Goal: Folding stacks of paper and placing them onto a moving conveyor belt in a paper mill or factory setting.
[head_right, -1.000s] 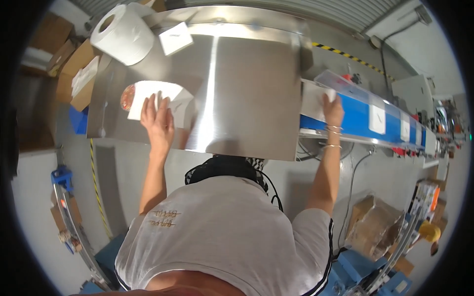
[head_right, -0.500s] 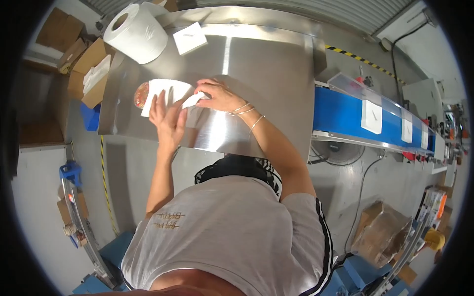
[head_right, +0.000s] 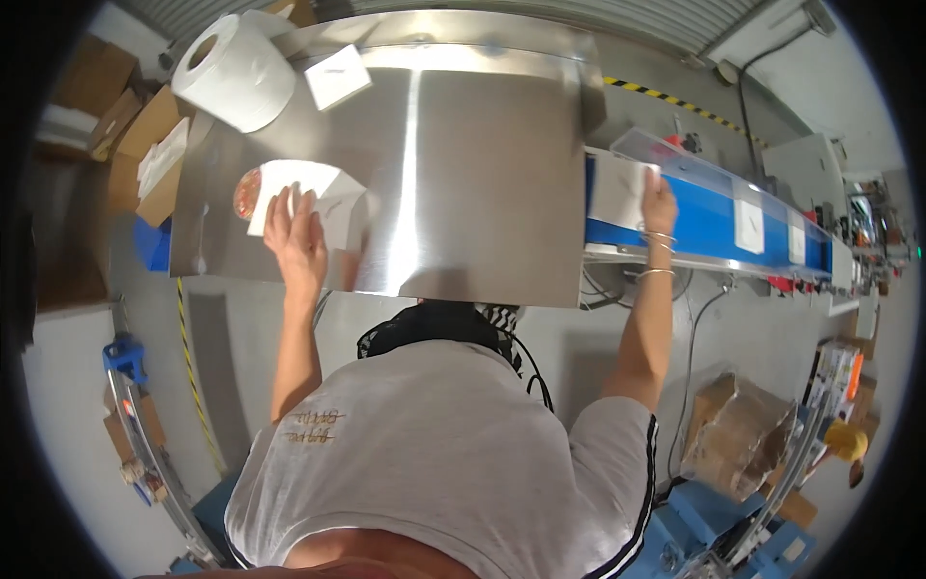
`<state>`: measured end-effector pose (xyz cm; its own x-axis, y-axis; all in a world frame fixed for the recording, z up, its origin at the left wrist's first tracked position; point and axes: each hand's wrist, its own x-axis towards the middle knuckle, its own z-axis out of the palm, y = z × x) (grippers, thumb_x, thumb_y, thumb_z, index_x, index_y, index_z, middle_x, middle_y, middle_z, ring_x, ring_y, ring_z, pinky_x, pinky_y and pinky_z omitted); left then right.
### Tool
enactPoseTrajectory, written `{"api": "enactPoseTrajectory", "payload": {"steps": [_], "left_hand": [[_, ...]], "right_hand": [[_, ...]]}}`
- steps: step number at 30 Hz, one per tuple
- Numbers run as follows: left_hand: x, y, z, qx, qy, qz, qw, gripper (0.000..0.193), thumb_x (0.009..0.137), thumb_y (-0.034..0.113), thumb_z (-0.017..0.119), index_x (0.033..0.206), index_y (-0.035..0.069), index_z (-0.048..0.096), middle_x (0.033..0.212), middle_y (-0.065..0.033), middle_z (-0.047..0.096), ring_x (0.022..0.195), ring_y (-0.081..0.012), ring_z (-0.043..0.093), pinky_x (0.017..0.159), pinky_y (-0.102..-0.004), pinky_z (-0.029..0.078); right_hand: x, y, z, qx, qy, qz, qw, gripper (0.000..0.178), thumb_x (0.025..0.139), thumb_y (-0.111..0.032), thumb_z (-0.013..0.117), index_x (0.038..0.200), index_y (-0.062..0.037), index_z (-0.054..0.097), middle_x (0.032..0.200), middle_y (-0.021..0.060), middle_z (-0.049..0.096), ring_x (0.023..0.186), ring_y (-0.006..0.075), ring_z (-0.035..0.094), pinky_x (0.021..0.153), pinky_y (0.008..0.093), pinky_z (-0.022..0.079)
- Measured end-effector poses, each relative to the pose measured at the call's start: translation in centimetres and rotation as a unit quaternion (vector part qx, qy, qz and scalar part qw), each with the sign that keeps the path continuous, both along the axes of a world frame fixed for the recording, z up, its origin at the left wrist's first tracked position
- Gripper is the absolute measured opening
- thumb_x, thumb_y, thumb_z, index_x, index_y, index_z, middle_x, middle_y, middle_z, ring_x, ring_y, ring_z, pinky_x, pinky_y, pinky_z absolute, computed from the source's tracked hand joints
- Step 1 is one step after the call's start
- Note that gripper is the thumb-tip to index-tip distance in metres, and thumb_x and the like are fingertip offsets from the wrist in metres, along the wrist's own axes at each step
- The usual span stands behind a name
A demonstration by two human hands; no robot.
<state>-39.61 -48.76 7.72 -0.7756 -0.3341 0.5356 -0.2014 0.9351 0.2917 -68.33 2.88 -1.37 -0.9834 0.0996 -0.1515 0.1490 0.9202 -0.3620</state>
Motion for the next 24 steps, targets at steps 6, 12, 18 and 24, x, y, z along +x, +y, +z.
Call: {"api": "enactPoseTrajectory", "payload": {"steps": [6, 12, 18, 24], "left_hand": [[-0.7, 0.6, 0.2, 0.017, 0.023, -0.016, 0.999, 0.035, 0.077, -0.001, 0.064, 0.111, 0.009, 0.067, 0.134, -0.0152, 0.048, 0.128, -0.0397, 0.037, 0.106, -0.0508, 0.027], [0.0, -0.2, -0.2, 0.0, 0.022, -0.023, 0.999, 0.036, 0.076, -0.002, 0.063, 0.11, 0.01, 0.068, 0.136, -0.0144, 0.047, 0.128, -0.0398, 0.037, 0.106, -0.0517, 0.027], [0.7, -0.1, 0.1, -0.043, 0.001, -0.04, 0.998, 0.039, 0.075, -0.001, 0.063, 0.111, 0.012, 0.068, 0.138, -0.0131, 0.046, 0.129, -0.0407, 0.035, 0.106, -0.0534, 0.025], [-0.4, -0.6, 0.7, 0.011, 0.016, -0.017, 1.0, 0.032, 0.085, 0.019, 0.064, 0.117, 0.013, 0.065, 0.138, -0.0186, 0.044, 0.13, -0.0403, 0.034, 0.107, -0.0524, 0.023]], "right_hand": [[2.6, -10.0, 2.7, 0.012, 0.384, 0.106, 0.917, 0.046, 0.084, -0.034, 0.067, 0.117, -0.0037, 0.06, 0.116, 0.0197, 0.061, 0.108, 0.0366, 0.056, 0.091, 0.044, 0.047], [11.2, -34.2, 8.6, -0.36, -0.021, 0.438, 0.823, 0.043, 0.078, -0.017, 0.074, 0.118, -0.0096, 0.058, 0.121, 0.0087, 0.057, 0.105, 0.0248, 0.058, 0.087, 0.0335, 0.049], [11.2, -39.1, 7.9, -0.385, -0.083, 0.503, 0.77, 0.039, 0.079, -0.014, 0.073, 0.115, -0.0075, 0.058, 0.121, 0.0075, 0.056, 0.104, 0.0201, 0.056, 0.086, 0.03, 0.047], [10.7, -36.7, 5.2, -0.474, -0.163, 0.429, 0.751, 0.032, 0.087, -0.023, 0.069, 0.111, -0.0034, 0.057, 0.107, 0.0026, 0.056, 0.096, 0.0127, 0.053, 0.081, 0.0267, 0.046]]}}
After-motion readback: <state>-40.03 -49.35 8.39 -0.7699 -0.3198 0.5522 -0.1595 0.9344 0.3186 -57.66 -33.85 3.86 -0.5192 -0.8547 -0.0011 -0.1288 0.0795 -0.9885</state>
